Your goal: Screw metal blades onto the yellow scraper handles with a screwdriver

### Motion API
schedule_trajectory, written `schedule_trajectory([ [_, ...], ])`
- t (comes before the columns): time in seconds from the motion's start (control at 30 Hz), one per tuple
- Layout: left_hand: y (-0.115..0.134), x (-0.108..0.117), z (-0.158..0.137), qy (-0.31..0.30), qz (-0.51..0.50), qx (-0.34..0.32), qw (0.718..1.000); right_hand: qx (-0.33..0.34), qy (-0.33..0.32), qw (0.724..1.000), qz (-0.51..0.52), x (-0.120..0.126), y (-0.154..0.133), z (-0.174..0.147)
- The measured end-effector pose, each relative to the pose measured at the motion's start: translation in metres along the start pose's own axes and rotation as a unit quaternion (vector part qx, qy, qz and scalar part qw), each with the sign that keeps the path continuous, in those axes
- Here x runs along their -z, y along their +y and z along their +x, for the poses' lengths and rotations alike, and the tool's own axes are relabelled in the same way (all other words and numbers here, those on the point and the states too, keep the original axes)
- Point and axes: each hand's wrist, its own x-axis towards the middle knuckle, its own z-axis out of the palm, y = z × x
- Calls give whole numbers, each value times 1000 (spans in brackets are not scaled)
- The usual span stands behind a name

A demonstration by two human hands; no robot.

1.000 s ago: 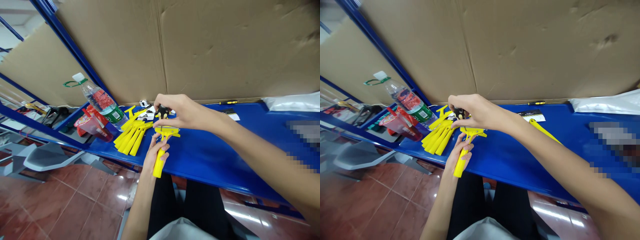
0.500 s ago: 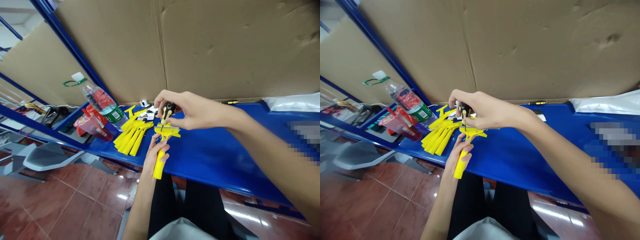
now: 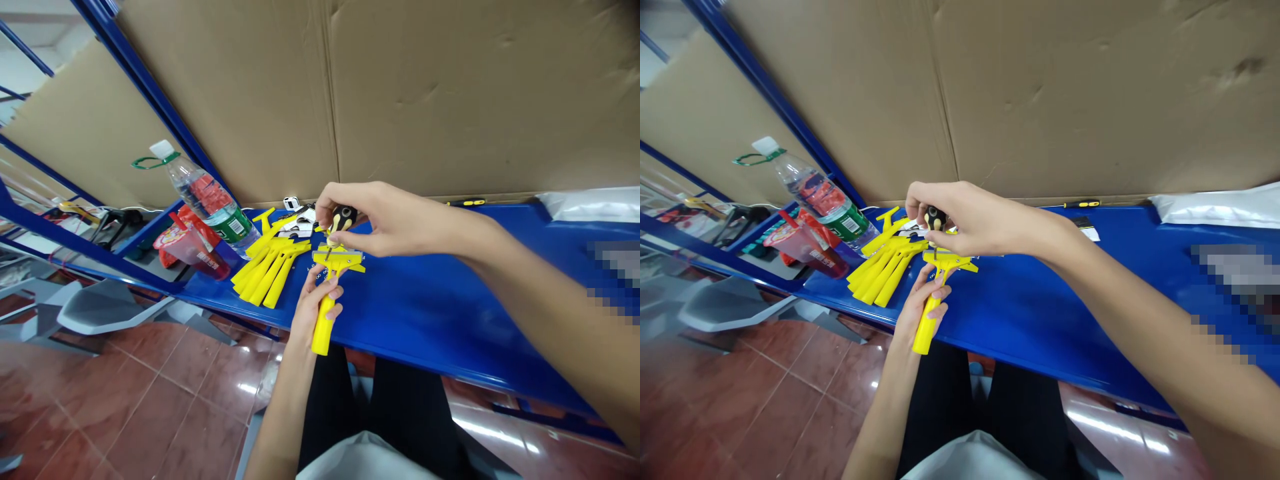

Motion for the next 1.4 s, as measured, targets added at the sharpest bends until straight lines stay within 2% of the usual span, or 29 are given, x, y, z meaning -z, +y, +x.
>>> schedule_trajectory([
  [0.13,0,-1,1,11,2,-6,1000,16,0,1000,4,2,0,-1],
  [0.33,0,-1,2,11,1,-6,1000,3,-25,999,29,4,-7,-1],
  [0.5,0,-2,-1,8,6,-6,1000,-16,25,999,-32,2,-4,-1],
  [0.67,0,-1,-1,3,5,-4,1000,23,10,1000,-1,1,-4,-3],
  [0.8,0,0,0,-4,2,0,1000,35,27,999,13,-2,-5,-1],
  [1.03,0,0,1,-8,-11,6,1000,89,67,993,-41,-19,6,5],
  [1.23,1,0,-1,-9,-14,7,1000,51,44,998,-19,-19,10,3],
  [1.4,2,0,-2,1,-27,7,1000,72,57,996,-19,-18,13,4],
])
